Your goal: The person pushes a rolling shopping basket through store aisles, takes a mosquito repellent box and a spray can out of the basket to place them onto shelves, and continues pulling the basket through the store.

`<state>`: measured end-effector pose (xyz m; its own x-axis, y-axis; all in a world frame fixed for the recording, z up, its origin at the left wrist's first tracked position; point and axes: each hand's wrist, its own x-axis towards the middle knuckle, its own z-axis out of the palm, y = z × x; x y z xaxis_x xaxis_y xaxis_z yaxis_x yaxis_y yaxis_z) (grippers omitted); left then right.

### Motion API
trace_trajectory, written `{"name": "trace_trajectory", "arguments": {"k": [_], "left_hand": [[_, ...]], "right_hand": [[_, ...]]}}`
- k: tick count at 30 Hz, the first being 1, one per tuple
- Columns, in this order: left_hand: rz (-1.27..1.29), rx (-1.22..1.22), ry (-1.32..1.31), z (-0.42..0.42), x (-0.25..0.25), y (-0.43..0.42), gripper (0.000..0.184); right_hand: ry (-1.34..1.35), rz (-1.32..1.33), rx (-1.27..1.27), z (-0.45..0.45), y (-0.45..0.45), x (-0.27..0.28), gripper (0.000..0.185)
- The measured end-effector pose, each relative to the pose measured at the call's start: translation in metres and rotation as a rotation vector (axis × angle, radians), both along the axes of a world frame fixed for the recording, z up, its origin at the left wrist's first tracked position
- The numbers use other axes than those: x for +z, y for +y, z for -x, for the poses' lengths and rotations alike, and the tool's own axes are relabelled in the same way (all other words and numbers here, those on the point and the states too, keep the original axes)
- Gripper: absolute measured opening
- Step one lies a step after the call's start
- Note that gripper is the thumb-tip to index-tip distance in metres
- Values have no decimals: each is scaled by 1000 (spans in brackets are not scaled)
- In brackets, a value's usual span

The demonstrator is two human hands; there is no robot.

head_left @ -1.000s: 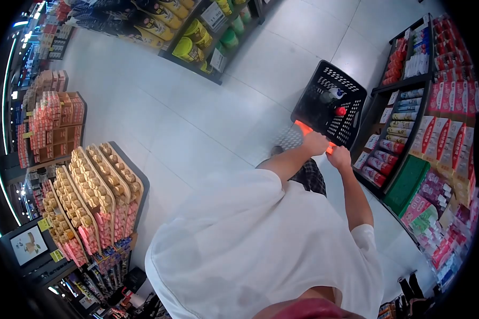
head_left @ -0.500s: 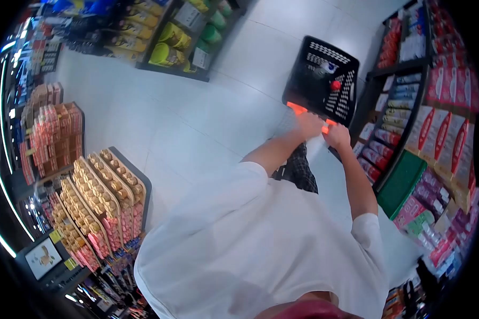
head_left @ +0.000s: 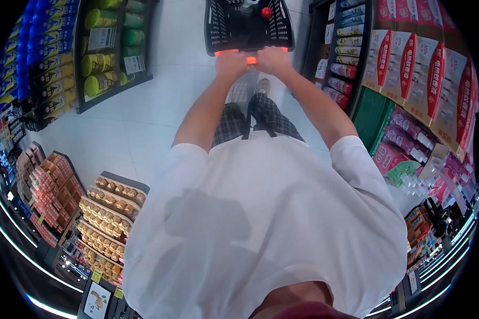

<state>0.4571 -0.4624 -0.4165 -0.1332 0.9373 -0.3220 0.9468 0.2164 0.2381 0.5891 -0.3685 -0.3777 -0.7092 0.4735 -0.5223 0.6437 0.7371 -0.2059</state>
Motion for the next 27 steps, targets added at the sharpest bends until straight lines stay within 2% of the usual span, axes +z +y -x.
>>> {"name": "trace_trajectory", "arguments": {"k": [6,17,27], "left_hand": [[208,-94,-105,32,7,55,28],[246,-69,-89,96,16,153,34],[326,-130,-129,162,20,282,37]], "right_hand": [[50,-20,-49,15,36,-11,19],[74,-15,-64,76,119,-16,18],[-6,-2,-124,141,235,-13,21]]}}
